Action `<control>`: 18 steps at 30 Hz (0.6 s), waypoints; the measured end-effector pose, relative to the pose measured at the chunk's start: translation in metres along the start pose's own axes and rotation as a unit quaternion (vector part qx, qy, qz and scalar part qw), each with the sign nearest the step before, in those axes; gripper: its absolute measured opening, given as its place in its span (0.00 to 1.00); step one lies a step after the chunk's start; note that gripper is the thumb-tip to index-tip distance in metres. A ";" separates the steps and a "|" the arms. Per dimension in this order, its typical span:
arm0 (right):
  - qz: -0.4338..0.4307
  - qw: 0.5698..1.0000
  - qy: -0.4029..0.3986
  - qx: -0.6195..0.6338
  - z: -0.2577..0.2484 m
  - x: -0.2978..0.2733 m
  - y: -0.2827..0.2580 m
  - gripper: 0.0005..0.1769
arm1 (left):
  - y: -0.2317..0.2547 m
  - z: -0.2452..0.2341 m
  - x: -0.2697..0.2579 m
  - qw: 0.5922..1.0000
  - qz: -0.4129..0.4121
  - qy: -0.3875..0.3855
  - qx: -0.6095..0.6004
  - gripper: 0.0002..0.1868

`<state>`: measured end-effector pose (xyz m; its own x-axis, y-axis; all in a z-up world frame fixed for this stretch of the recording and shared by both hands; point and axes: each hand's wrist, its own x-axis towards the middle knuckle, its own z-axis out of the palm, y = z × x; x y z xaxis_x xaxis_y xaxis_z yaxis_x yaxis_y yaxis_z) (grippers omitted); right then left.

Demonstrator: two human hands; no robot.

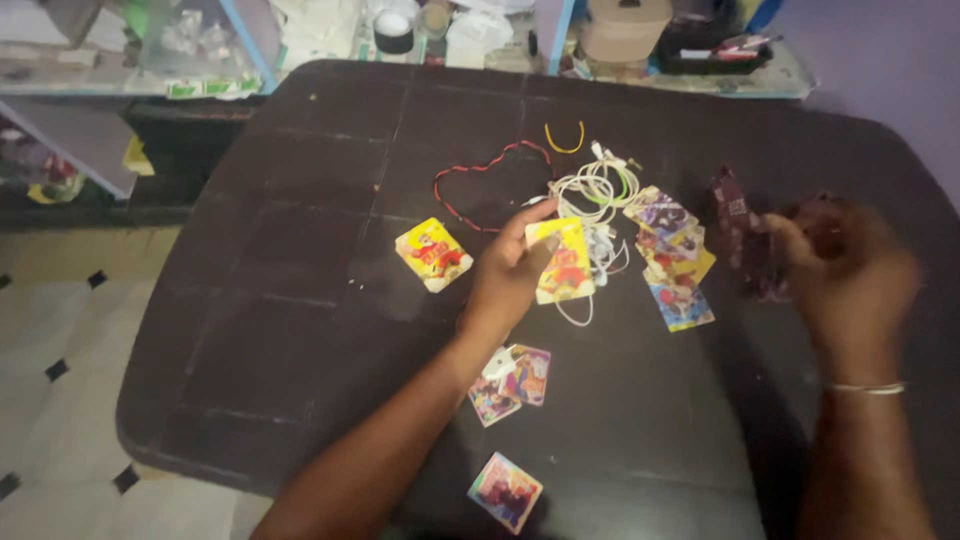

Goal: The person wipes the surface of small rectangular cards using a patterned cloth. They pick up individual cards, rub them with the cloth, and place them back on the table. The task is performed repeatedly on multiple cards.

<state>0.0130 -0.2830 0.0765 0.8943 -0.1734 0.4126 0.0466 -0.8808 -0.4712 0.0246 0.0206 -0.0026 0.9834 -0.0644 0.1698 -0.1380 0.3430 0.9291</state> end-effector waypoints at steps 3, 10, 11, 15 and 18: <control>-0.109 0.954 -0.098 0.261 0.025 -0.018 -0.046 0.27 | 0.015 0.000 0.004 0.999 -0.030 -0.005 0.016 0.22; -0.013 0.843 -0.280 0.459 0.087 -0.015 -0.135 0.25 | 0.042 -0.025 0.008 0.997 0.047 -0.021 -0.062 0.20; -0.028 0.839 -0.286 0.462 0.093 -0.011 -0.146 0.25 | 0.044 -0.036 0.007 0.997 0.058 -0.012 -0.050 0.19; -0.021 0.834 -0.309 0.457 0.129 -0.006 -0.172 0.21 | 0.047 -0.089 0.016 0.996 0.075 0.010 0.052 0.17; 0.002 0.817 -0.322 0.478 0.165 -0.004 -0.182 0.19 | 0.055 -0.145 0.032 0.958 0.119 0.008 0.259 0.15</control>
